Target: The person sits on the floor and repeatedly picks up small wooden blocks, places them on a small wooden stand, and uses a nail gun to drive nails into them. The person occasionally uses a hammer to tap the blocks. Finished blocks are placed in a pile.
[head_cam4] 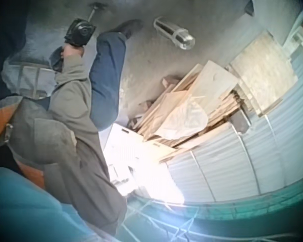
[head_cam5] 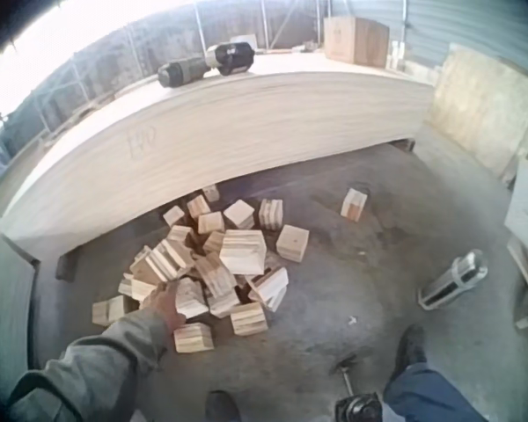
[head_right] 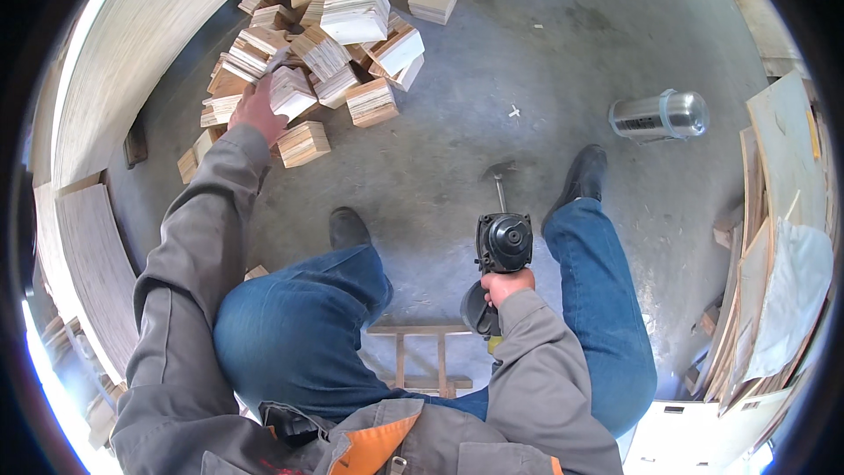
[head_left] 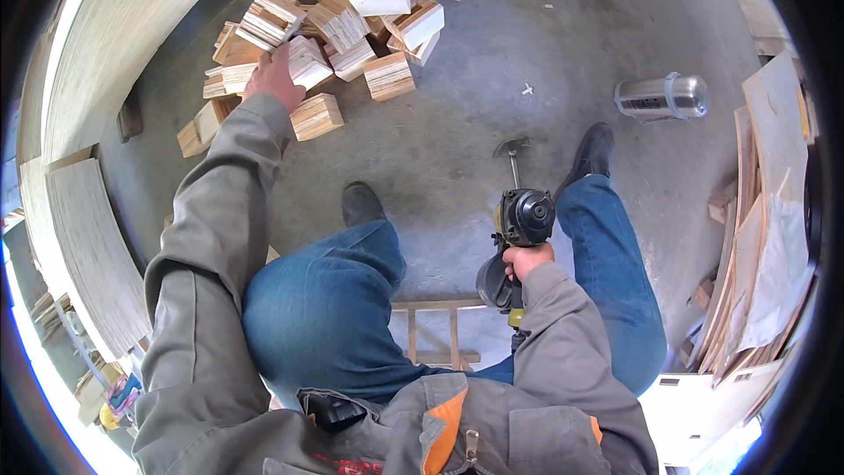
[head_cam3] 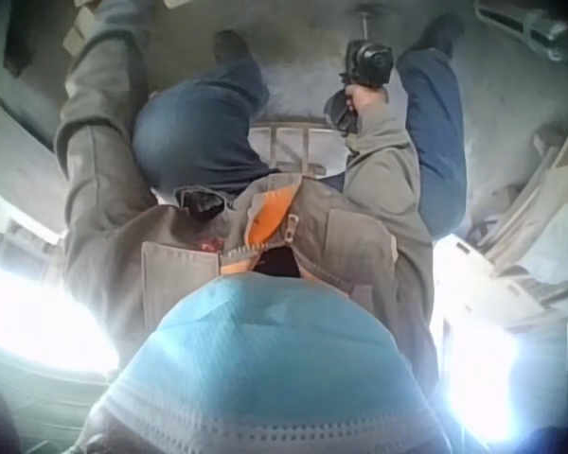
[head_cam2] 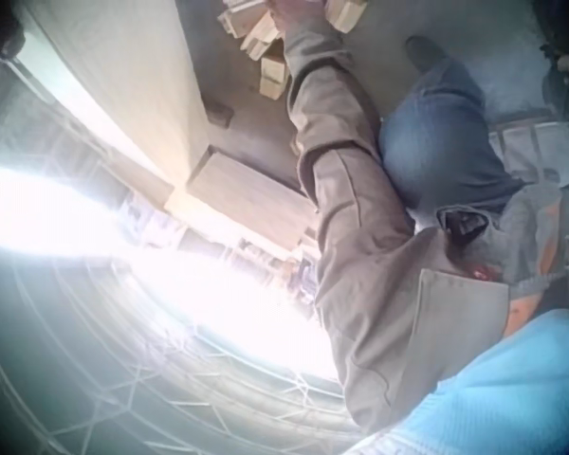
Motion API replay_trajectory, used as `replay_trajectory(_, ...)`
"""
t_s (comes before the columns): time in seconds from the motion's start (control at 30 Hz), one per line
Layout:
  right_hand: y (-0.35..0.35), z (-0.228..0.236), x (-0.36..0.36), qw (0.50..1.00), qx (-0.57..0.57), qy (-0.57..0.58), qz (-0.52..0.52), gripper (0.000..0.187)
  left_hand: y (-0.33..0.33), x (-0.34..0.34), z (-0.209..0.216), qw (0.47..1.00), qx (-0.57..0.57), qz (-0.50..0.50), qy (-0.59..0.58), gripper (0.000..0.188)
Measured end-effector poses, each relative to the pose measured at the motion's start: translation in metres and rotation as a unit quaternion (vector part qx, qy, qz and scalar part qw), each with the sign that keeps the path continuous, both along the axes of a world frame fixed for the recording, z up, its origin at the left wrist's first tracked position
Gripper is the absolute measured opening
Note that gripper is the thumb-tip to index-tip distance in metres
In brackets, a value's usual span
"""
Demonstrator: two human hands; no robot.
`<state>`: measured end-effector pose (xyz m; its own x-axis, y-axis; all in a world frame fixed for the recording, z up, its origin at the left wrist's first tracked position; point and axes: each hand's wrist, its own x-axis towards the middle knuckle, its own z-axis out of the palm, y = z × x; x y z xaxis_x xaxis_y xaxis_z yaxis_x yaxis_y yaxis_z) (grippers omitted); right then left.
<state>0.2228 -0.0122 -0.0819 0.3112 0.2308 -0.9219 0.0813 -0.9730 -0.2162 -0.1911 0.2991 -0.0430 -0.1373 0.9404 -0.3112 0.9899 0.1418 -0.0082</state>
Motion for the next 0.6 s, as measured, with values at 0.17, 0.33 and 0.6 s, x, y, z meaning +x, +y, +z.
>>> replay_trajectory(0.17, 0.002, 0.001, -0.003, 1.0, -0.005, 0.003, 0.012, 0.013, -0.005, -0.021, -0.021, 0.997, 0.047, -0.048, 0.034, 0.084)
replay_trajectory(0.33, 0.001, 0.002, -0.001, 1.0, -0.002, 0.003, 0.027, 0.013, -0.02, -0.009, -0.006, 0.995, 0.059, -0.079, 0.028, 0.074)
replay_trajectory(0.6, 0.001, -0.001, -0.002, 1.0, -0.003, -0.002, 0.028, 0.015, -0.05, 0.018, 0.023, 0.973, -0.015, -0.145, -0.178, 0.065)
